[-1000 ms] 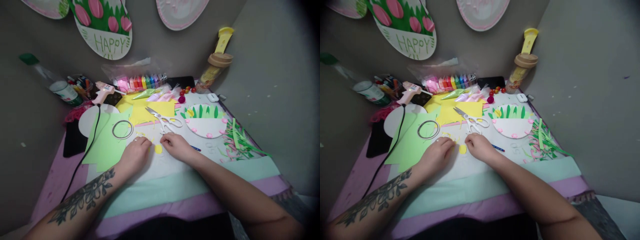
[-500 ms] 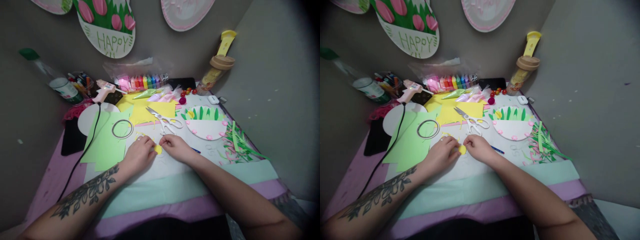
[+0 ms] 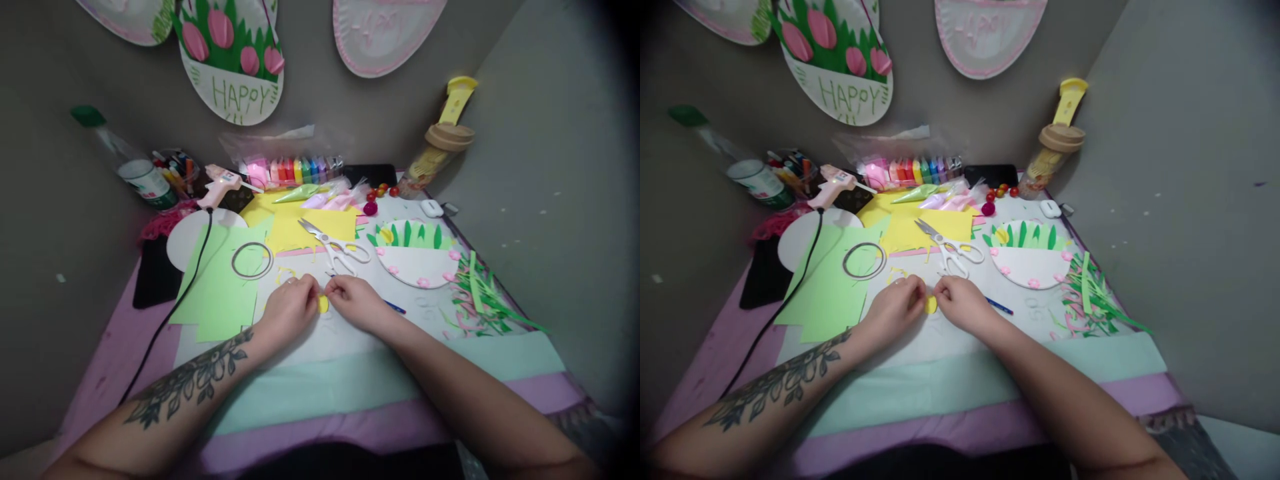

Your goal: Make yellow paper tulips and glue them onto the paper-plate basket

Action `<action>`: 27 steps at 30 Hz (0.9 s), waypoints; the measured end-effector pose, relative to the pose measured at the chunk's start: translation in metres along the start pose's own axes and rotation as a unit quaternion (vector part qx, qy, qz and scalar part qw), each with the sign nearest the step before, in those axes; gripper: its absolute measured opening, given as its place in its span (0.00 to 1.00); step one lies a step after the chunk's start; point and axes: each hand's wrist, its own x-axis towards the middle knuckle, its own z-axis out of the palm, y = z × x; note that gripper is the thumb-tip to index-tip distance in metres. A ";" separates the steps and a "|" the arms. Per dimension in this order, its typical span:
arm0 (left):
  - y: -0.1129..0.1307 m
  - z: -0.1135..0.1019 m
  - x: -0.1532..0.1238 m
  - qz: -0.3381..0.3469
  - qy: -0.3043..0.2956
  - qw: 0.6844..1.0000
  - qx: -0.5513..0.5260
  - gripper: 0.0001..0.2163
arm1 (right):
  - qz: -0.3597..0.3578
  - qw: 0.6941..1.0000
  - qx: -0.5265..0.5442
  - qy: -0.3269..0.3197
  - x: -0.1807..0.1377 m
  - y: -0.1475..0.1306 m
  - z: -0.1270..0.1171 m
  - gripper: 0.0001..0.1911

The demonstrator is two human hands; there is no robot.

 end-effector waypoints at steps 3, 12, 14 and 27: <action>0.001 -0.001 0.000 -0.033 -0.003 0.998 -0.044 0.02 | 0.011 0.999 0.033 0.004 0.001 0.001 -0.002 0.06; -0.010 -0.003 -0.004 -0.059 0.092 0.971 -0.212 0.05 | 0.069 0.958 0.264 -0.092 0.000 0.002 -0.007 0.08; -0.013 -0.002 -0.002 -0.060 0.113 0.960 -0.250 0.06 | 0.056 0.952 0.287 -0.092 -0.001 0.000 -0.009 0.09; -0.013 0.004 0.003 -0.064 0.126 0.887 -0.440 0.09 | 0.044 0.966 0.254 0.001 -0.003 -0.009 -0.006 0.09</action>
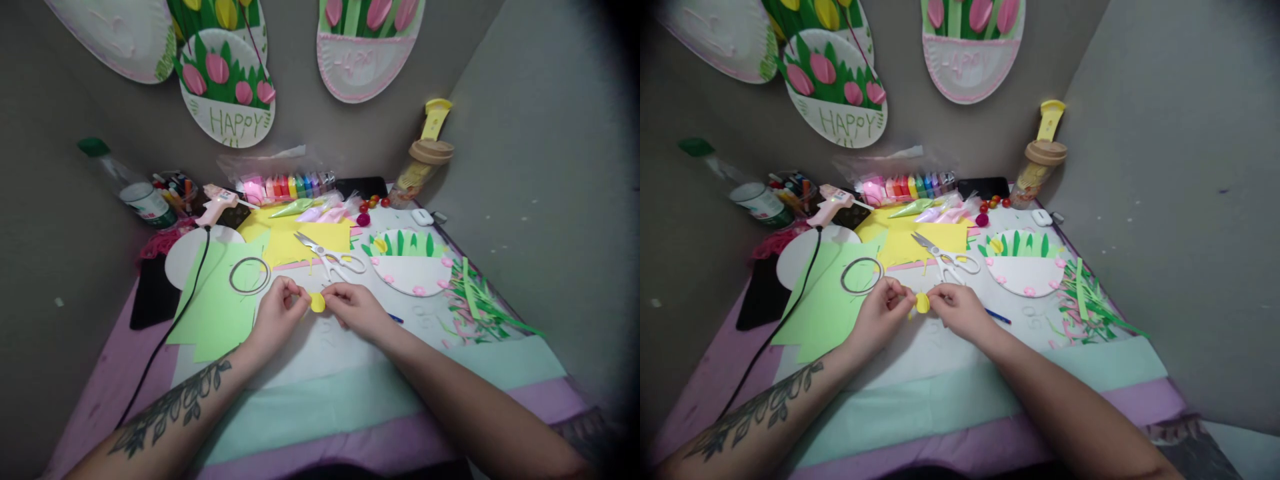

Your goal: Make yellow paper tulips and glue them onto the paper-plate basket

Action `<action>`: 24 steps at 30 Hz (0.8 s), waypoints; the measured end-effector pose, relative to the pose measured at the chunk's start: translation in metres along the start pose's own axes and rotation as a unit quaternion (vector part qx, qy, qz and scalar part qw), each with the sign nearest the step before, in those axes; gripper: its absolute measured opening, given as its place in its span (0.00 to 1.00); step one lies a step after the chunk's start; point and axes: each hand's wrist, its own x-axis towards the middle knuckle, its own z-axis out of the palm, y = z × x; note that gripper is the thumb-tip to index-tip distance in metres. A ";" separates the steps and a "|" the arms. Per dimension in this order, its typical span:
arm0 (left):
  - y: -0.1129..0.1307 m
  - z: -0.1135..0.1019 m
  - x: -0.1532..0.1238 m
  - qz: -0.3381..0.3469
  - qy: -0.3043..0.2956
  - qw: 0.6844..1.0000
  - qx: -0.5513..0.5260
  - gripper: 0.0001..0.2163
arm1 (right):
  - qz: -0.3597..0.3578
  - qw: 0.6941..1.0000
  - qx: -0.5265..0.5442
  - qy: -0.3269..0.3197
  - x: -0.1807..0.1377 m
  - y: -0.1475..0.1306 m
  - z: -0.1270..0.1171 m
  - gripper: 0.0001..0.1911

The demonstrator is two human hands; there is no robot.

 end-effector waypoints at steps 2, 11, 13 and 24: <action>0.000 0.000 0.000 0.002 0.010 1.000 0.003 0.09 | 0.000 1.000 0.009 0.004 -0.001 -0.002 -0.001 0.10; 0.006 0.001 -0.003 0.018 0.003 1.000 0.024 0.08 | -0.033 0.998 -0.046 0.036 0.001 0.003 0.002 0.08; 0.007 0.002 -0.004 0.018 -0.005 0.999 0.037 0.08 | -0.040 0.997 -0.056 0.040 0.002 0.004 0.003 0.08; 0.017 -0.004 -0.003 0.006 0.009 0.997 0.078 0.07 | 0.016 0.991 0.126 -0.027 0.004 0.007 0.001 0.06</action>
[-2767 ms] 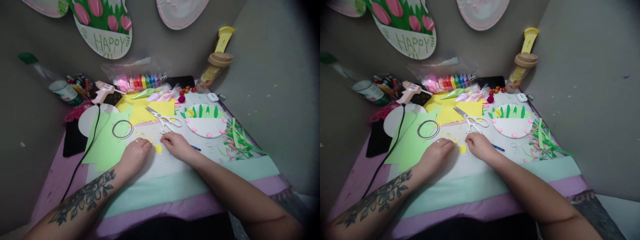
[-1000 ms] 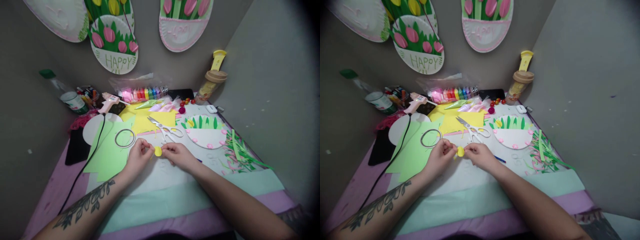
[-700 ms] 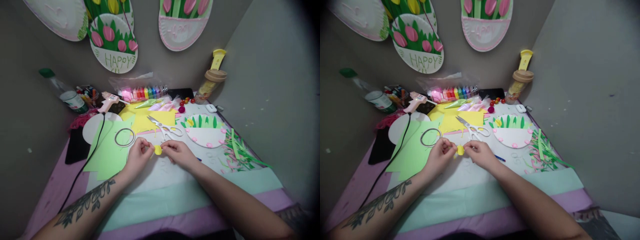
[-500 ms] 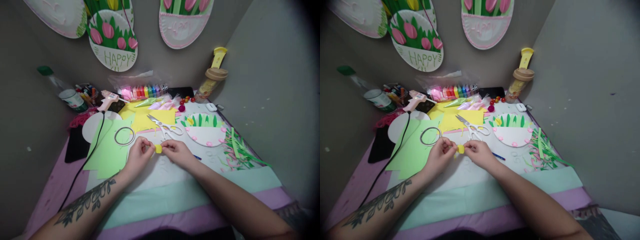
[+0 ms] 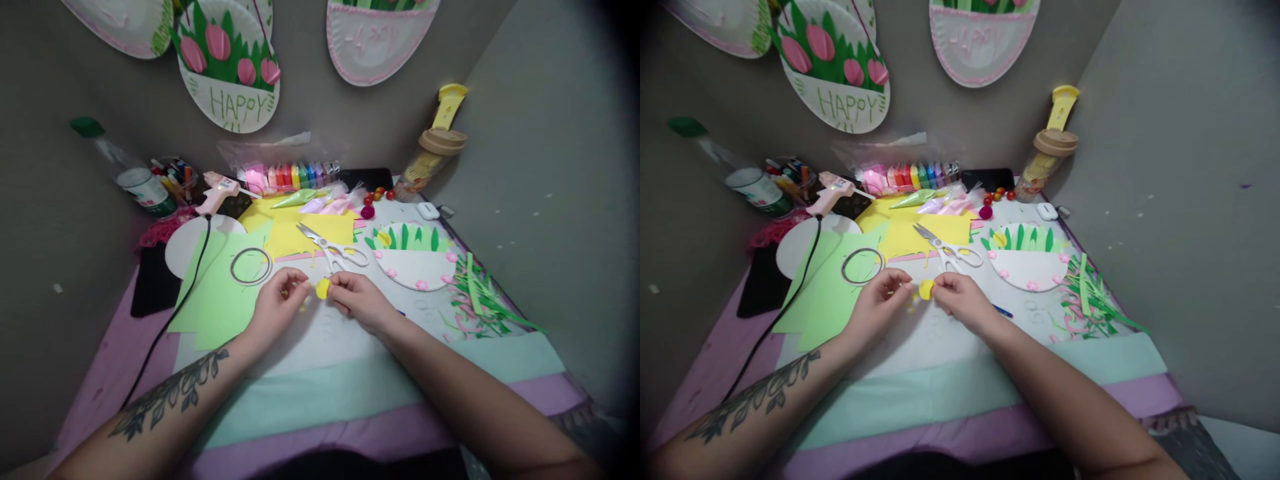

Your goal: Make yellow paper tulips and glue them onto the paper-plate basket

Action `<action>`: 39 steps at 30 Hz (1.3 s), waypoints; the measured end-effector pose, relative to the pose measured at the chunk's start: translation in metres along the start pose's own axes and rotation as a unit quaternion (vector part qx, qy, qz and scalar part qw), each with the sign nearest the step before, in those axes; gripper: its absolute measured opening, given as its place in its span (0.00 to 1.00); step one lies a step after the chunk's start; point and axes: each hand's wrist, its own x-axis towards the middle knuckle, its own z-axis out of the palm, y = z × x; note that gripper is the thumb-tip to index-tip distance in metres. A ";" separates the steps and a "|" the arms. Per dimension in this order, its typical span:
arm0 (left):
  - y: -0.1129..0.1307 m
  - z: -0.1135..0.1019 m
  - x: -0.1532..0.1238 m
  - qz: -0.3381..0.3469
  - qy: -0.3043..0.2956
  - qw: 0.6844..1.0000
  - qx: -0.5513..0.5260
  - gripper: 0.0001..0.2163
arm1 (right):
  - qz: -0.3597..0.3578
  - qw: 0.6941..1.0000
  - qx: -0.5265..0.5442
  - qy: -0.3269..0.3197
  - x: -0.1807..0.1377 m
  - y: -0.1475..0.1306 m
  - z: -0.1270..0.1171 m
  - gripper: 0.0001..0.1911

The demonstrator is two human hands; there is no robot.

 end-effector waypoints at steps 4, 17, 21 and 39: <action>0.003 0.000 -0.002 0.004 -0.063 0.998 0.008 0.08 | -0.002 0.997 0.066 -0.027 0.001 0.004 0.001 0.07; 0.002 -0.001 -0.002 0.011 -0.088 0.996 -0.008 0.08 | 0.043 0.988 0.139 -0.053 0.002 0.001 0.001 0.08; 0.000 -0.001 -0.001 0.011 -0.090 0.996 -0.003 0.08 | 0.053 0.985 0.149 -0.065 0.003 0.002 0.001 0.07; -0.005 0.002 0.000 -0.029 -0.103 0.994 0.024 0.08 | -0.007 0.998 -0.063 -0.016 -0.003 -0.004 0.007 0.08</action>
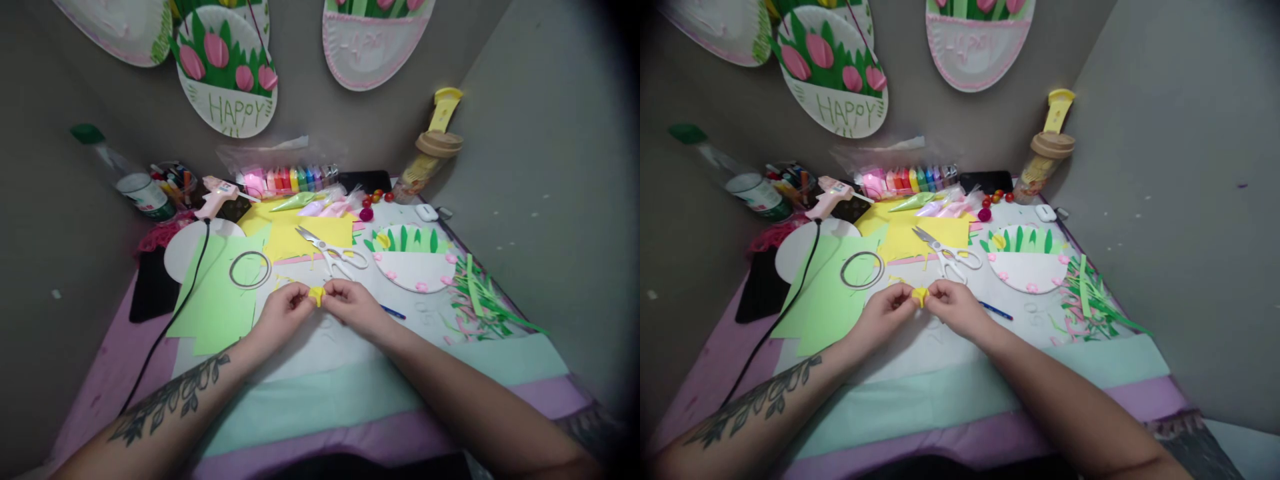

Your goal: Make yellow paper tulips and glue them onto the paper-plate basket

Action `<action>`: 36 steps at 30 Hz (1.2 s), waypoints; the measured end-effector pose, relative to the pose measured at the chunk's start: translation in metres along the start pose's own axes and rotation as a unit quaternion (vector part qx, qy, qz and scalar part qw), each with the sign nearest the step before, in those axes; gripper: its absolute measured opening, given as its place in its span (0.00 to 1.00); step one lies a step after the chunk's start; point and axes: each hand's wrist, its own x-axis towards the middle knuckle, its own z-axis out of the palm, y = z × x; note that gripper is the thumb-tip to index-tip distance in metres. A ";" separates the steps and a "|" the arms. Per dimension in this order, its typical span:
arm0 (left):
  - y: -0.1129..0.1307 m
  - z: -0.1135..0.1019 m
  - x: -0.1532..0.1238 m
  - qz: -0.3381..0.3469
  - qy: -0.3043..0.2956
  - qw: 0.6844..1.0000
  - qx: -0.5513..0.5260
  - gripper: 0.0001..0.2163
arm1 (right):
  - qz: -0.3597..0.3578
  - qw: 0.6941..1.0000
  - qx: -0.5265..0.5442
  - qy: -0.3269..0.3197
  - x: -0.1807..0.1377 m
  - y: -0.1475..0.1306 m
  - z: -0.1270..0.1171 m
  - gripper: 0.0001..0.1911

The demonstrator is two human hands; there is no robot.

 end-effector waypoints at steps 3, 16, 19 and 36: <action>0.000 0.000 -0.001 -0.001 0.004 1.000 -0.004 0.08 | -0.002 1.000 -0.009 -0.015 0.001 0.002 -0.001 0.08; -0.002 0.002 0.000 0.000 0.014 0.998 -0.061 0.05 | -0.010 1.000 0.000 -0.024 0.000 0.003 0.001 0.08; -0.001 0.004 -0.001 -0.008 0.003 0.997 -0.076 0.08 | -0.016 1.000 0.019 0.007 0.000 0.002 0.000 0.09; 0.001 0.002 -0.002 -0.006 -0.028 0.997 -0.077 0.07 | -0.017 0.997 0.077 -0.003 -0.001 -0.001 0.000 0.10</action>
